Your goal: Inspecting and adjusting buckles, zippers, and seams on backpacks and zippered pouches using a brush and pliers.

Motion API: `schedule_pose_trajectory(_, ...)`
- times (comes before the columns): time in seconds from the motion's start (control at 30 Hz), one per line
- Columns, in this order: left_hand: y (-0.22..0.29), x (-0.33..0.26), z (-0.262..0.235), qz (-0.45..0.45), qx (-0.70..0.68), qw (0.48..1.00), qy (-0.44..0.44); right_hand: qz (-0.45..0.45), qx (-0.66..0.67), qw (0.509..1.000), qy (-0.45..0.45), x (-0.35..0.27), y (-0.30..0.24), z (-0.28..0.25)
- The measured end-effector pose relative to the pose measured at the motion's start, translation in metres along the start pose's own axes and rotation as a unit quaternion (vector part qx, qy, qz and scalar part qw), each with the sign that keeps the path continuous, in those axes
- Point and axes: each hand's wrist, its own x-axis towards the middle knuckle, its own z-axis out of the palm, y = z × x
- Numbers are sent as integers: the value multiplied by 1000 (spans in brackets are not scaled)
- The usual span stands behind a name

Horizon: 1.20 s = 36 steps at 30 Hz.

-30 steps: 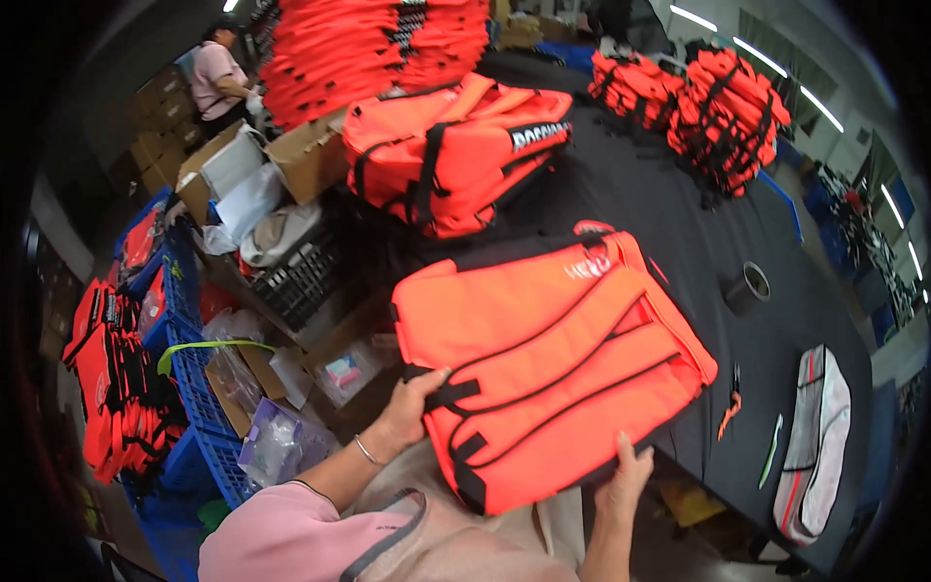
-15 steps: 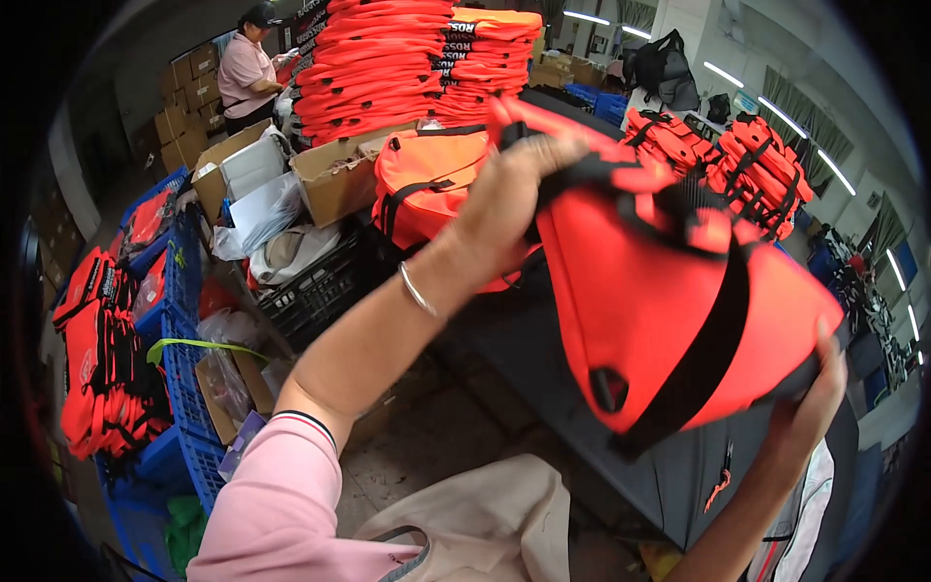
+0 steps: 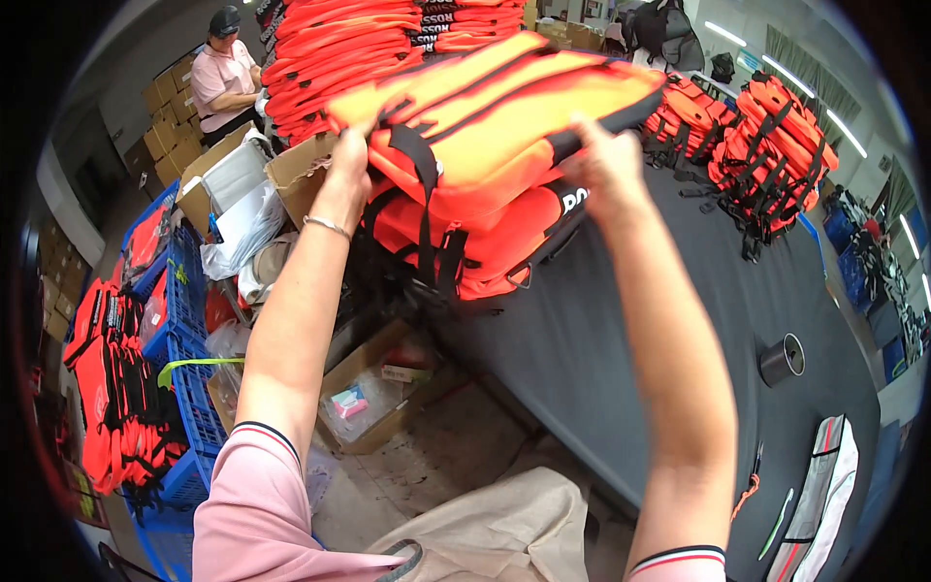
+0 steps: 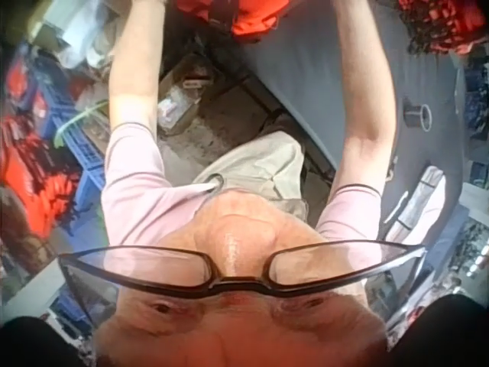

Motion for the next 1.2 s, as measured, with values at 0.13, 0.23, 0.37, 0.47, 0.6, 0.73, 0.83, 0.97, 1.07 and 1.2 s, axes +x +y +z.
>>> schedule_pose_trajectory(0.13,-53,12,-55,-16,132,974,182,82,-19,996,30,-13,51,12)
schedule_pose_trajectory(0.23,-56,-3,-42,7,72,987,145,28,-55,998,29,-1,51,4)
schedule_pose_trajectory(0.37,-46,-1,-49,-4,19,994,106,-50,-115,992,-15,14,30,16)
schedule_pose_trajectory(0.47,-49,-11,-45,-6,31,994,104,-121,-147,980,-55,23,41,10)
schedule_pose_trajectory(0.6,-64,0,-64,53,113,974,187,-94,-350,932,9,13,80,2)
schedule_pose_trajectory(0.73,-70,-1,-62,33,142,971,190,-80,-396,912,68,-7,82,-14)
schedule_pose_trajectory(0.83,-88,-15,-19,-30,154,983,98,-70,-535,840,57,-22,110,-73)
schedule_pose_trajectory(0.97,-22,29,-131,-52,187,981,-15,-13,-390,921,-11,-112,96,-54)
schedule_pose_trajectory(1.07,-39,2,-105,44,178,973,140,-1,-382,924,11,-178,72,-127)
schedule_pose_trajectory(1.2,-70,-104,-114,104,255,945,178,-8,-476,868,143,-267,4,-258)
